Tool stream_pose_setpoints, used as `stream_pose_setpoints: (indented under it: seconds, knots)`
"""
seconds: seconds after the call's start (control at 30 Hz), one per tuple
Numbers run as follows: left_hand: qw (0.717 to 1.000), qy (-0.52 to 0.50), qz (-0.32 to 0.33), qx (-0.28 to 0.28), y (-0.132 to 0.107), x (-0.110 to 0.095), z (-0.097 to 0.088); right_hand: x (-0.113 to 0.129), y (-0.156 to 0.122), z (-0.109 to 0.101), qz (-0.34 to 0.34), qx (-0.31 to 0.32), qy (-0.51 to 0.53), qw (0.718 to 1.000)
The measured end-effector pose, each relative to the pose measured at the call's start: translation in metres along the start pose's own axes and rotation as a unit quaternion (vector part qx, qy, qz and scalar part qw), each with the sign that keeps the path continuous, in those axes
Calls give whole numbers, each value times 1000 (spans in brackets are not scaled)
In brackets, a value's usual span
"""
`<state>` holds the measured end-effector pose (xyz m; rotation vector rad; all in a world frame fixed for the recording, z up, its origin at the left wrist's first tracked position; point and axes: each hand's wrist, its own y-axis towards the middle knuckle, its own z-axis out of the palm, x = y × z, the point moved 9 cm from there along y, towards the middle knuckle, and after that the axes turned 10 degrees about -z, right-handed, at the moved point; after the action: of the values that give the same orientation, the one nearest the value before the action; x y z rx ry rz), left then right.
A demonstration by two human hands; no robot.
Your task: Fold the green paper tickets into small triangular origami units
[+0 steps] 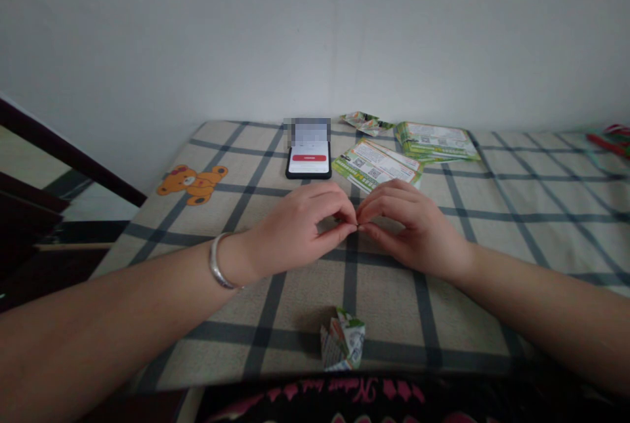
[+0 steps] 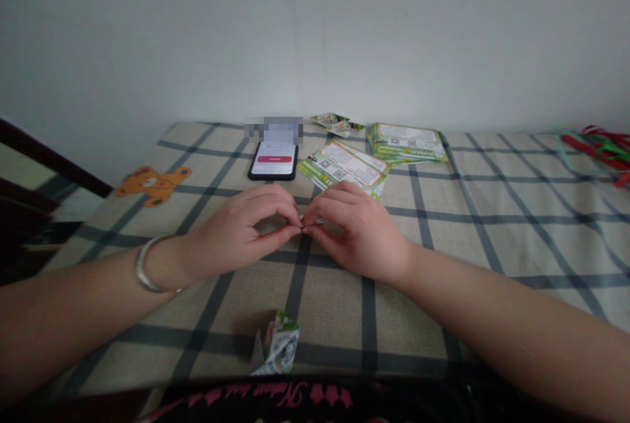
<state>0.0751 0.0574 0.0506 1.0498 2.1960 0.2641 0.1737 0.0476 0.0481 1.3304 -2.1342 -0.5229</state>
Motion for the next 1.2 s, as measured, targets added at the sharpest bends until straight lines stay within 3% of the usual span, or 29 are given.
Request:
stream_pose_setpoints:
  seconds: [0.37, 0.67, 1.0, 1.2]
  knots:
    - [1000, 0, 3, 7, -2, 1, 1, 8, 0, -2, -46, 3, -18, 999]
    - [999, 3, -32, 19, 0, 9, 3, -8, -4, 0, 22, -22, 66, 997]
    - [998, 44, -25, 41, -2, 12, 11, -17, -8, 4, 76, -22, 68, 995]
    - [997, 52, -26, 54, -2, 12, 12, -12, -5, 5, 52, -12, 83, 995]
